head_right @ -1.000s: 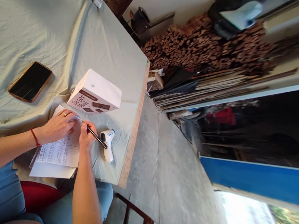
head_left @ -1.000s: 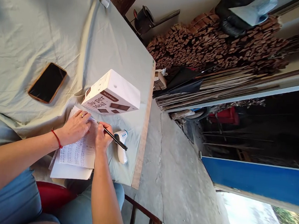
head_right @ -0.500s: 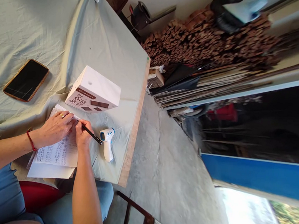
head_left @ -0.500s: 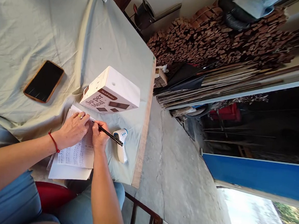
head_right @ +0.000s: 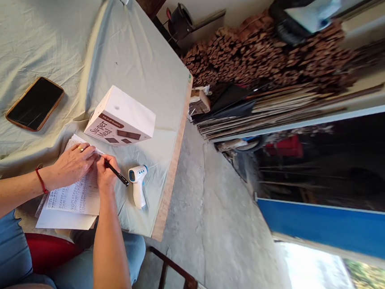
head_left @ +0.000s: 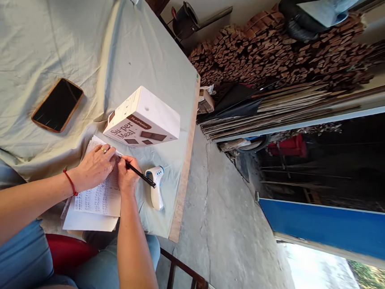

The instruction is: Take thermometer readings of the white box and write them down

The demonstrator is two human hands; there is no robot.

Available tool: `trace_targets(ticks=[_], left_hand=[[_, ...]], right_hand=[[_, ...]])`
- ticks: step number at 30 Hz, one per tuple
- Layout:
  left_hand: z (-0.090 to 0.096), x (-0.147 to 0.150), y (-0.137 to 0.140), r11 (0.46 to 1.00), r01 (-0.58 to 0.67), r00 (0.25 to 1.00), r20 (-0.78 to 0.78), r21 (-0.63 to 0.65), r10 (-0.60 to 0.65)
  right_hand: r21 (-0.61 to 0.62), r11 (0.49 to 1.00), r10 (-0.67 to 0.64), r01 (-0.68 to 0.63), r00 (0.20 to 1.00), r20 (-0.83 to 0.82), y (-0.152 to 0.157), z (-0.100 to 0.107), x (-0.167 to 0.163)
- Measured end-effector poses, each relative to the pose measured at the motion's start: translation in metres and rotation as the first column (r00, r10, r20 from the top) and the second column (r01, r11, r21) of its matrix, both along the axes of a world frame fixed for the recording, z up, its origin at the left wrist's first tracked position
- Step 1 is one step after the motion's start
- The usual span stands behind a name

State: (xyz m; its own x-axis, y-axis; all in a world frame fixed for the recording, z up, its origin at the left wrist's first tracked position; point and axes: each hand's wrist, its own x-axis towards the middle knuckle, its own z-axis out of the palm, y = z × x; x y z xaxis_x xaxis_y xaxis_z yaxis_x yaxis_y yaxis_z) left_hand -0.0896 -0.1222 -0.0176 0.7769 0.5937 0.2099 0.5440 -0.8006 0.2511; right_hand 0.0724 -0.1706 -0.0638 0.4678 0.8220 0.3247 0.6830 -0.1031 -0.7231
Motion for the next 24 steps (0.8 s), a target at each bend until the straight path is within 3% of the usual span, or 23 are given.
trace_targets(ticks=[24], left_hand=[[0.0025,-0.0009,0.0011,0.999,0.011,1.0,-0.013,-0.032,-0.012]], right_hand=[[0.013,1.0,-0.023,0.023,1.0,0.015,-0.0003,-0.0002,-0.0007]])
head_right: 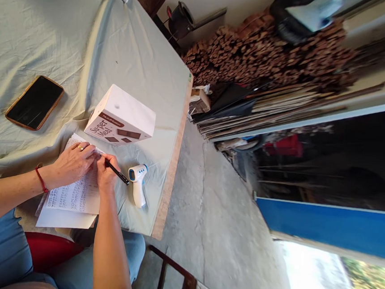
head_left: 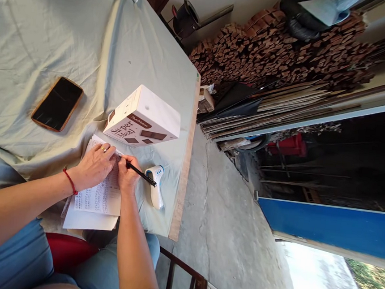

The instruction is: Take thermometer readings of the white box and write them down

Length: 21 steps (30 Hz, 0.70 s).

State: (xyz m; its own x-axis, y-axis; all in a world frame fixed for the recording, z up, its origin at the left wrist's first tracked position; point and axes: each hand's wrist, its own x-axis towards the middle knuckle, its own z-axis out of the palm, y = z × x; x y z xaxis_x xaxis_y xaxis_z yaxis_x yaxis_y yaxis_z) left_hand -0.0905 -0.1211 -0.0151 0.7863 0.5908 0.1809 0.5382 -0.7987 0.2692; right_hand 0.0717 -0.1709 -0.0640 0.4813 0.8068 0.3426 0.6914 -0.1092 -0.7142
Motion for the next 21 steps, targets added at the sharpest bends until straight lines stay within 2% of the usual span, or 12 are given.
trace_targets(ticks=[14,21], left_hand=[[-0.0011,0.0004,0.0,1.0,-0.009,1.0,0.01,-0.004,0.009],[-0.0025,-0.0005,0.0001,1.0,-0.005,1.0,0.031,0.017,0.005]], right_hand=[[0.047,0.998,-0.036,0.039,0.998,-0.051,-0.0014,0.003,0.0],[0.0,0.999,-0.033,0.033,0.997,-0.068,0.0002,0.0027,-0.0001]])
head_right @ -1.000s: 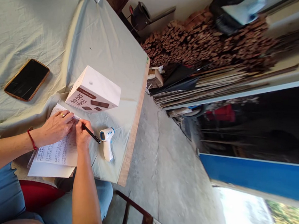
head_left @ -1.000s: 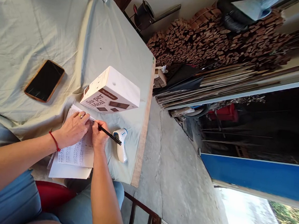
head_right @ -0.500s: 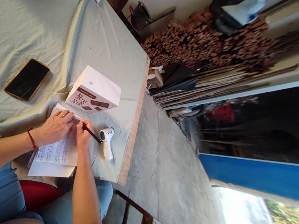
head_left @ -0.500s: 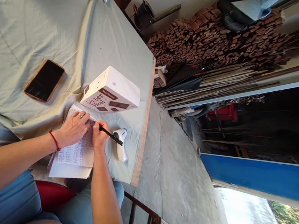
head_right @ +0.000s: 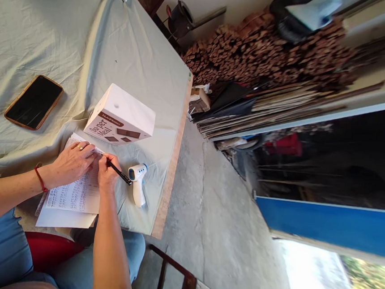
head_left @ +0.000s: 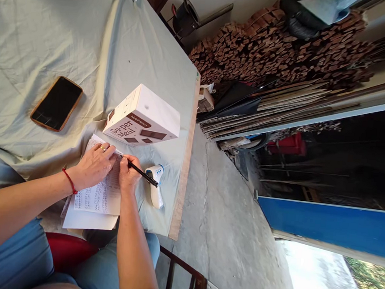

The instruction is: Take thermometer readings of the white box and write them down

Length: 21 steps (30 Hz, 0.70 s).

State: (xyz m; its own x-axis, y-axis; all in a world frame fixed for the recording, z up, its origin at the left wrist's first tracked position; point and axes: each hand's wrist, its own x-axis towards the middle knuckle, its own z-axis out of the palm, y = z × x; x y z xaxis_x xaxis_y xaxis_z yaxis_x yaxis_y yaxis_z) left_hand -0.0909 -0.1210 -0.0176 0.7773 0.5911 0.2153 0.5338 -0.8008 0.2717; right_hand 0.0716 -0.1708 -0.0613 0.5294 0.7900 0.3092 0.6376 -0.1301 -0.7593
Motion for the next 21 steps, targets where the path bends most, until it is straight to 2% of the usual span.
trace_targets(ticks=[21], left_hand=[[0.0021,0.001,-0.0012,0.999,-0.003,1.0,0.0,-0.035,0.003]], right_hand=[[0.006,0.999,-0.039,0.039,0.999,-0.018,0.0001,0.0006,-0.0006]])
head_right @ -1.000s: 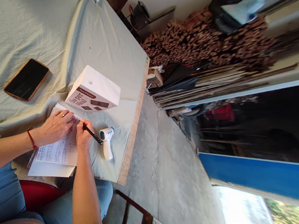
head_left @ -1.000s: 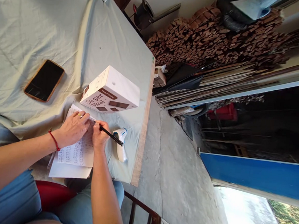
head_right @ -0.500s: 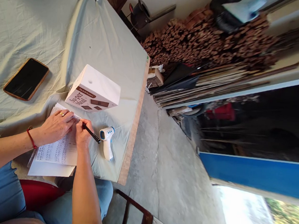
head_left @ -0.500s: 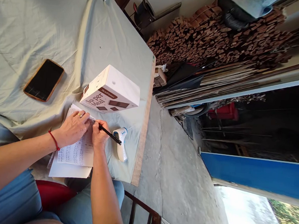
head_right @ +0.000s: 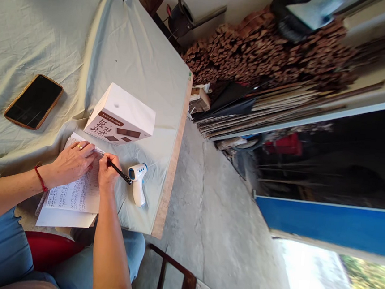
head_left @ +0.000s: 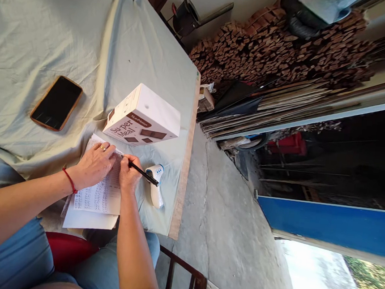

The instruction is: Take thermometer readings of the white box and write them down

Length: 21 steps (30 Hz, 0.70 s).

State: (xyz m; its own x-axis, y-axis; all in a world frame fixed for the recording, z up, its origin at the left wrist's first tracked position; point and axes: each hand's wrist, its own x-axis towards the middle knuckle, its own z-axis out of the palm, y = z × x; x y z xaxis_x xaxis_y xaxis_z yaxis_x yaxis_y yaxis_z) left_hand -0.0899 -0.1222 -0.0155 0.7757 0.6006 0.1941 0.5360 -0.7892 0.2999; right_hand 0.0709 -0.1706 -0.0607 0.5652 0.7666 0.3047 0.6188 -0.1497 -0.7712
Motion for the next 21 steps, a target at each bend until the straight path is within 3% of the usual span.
trace_targets(ticks=[4,7,10,13,16,18,21], left_hand=[[0.0,0.0,0.007,0.998,0.015,0.999,0.03,-0.065,-0.013],[0.0,-0.004,0.024,0.98,-0.06,0.984,0.153,-0.19,0.09],[0.003,-0.01,0.045,0.907,-0.186,0.908,0.287,-0.379,0.306],[0.007,-0.012,0.064,0.83,-0.196,0.847,0.337,-0.522,0.412],[0.008,-0.008,0.079,0.817,-0.113,0.861,0.355,-0.565,0.365],[0.006,-0.005,0.088,0.811,-0.07,0.88,0.346,-0.581,0.324],[0.0,-0.001,0.097,0.8,-0.035,0.869,0.377,-0.599,0.32]], right_hand=[[0.029,0.999,-0.023,0.022,0.999,0.033,0.001,-0.001,0.0],[0.135,0.988,-0.087,0.08,0.995,0.046,-0.003,0.007,-0.004],[0.259,0.954,-0.162,0.149,0.986,0.029,-0.017,0.027,-0.008],[0.3,0.929,-0.248,0.218,0.967,0.065,-0.041,0.044,0.006],[0.191,0.952,-0.261,0.237,0.959,0.114,-0.069,0.046,0.042],[0.024,0.971,-0.239,0.238,0.966,0.102,-0.085,0.039,0.07],[-0.189,0.952,-0.227,0.24,0.97,0.088,-0.099,0.029,0.097]])
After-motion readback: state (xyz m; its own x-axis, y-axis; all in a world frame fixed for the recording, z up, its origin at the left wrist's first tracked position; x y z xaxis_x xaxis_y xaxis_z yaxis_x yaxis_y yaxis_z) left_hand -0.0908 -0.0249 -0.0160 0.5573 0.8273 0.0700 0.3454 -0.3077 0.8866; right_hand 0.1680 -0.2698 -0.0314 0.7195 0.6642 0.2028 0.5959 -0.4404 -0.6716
